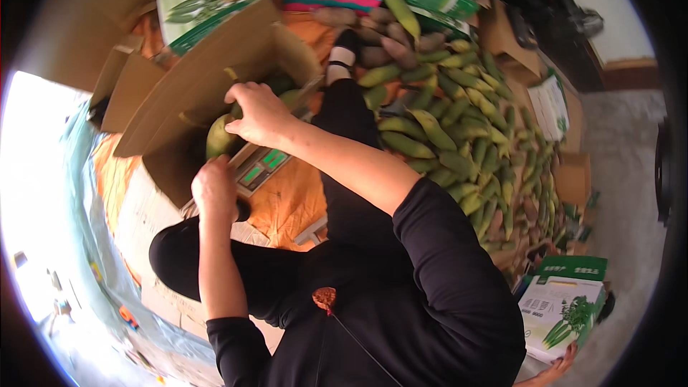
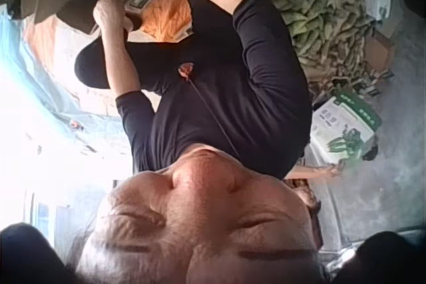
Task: Packaging produce into cardboard boxes after weighing them.
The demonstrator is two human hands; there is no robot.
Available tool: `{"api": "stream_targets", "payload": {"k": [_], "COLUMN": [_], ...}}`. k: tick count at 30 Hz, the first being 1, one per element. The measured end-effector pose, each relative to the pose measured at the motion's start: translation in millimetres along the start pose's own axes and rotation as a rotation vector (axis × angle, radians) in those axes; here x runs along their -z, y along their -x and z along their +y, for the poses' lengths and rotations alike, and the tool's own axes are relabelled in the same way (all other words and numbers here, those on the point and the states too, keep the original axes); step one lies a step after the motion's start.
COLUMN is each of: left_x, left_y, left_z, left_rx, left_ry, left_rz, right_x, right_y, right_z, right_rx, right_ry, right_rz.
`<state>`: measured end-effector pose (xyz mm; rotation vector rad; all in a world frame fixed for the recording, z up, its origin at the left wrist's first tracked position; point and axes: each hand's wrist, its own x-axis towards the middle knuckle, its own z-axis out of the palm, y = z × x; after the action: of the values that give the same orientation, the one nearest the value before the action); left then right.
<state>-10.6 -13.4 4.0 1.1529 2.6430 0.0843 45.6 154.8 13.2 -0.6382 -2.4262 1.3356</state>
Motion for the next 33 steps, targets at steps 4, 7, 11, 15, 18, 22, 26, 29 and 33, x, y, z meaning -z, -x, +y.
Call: {"api": "stream_targets", "payload": {"k": [4,7,11,15,18,22,26,29,33], "left_x": [-5,-2,-9,0,1,0,-3,-5,-9], "left_y": [-7,-6,-8,-5,-4,-4,-3,1,-1], "left_z": [1,3,-2,5,6,9,7,3,-1], "left_rx": [-0.001,-0.039,-0.053,-0.002,0.002,0.019,0.021,0.011,-0.025], "left_ry": [0.038,0.036,0.033,0.017,-0.005,0.025,0.050,0.036,0.042], "left_rz": [0.015,0.042,0.077,0.018,0.018,0.010,0.020,0.049,0.090], "right_x": [57,99,145,155,154,163,143,103,26], "right_y": [16,40,85,133,148,115,47,-13,-70], "right_z": [8,30,91,134,141,91,22,-1,6], "right_rx": [0.084,-0.009,-0.191,-0.369,-0.411,-0.272,0.019,0.048,-0.128], "right_ry": [-0.012,-0.260,-0.248,-0.232,-0.297,-0.271,-0.215,0.134,0.796], "right_rz": [0.048,0.121,0.271,0.368,0.384,0.281,0.056,-0.296,-0.789]}}
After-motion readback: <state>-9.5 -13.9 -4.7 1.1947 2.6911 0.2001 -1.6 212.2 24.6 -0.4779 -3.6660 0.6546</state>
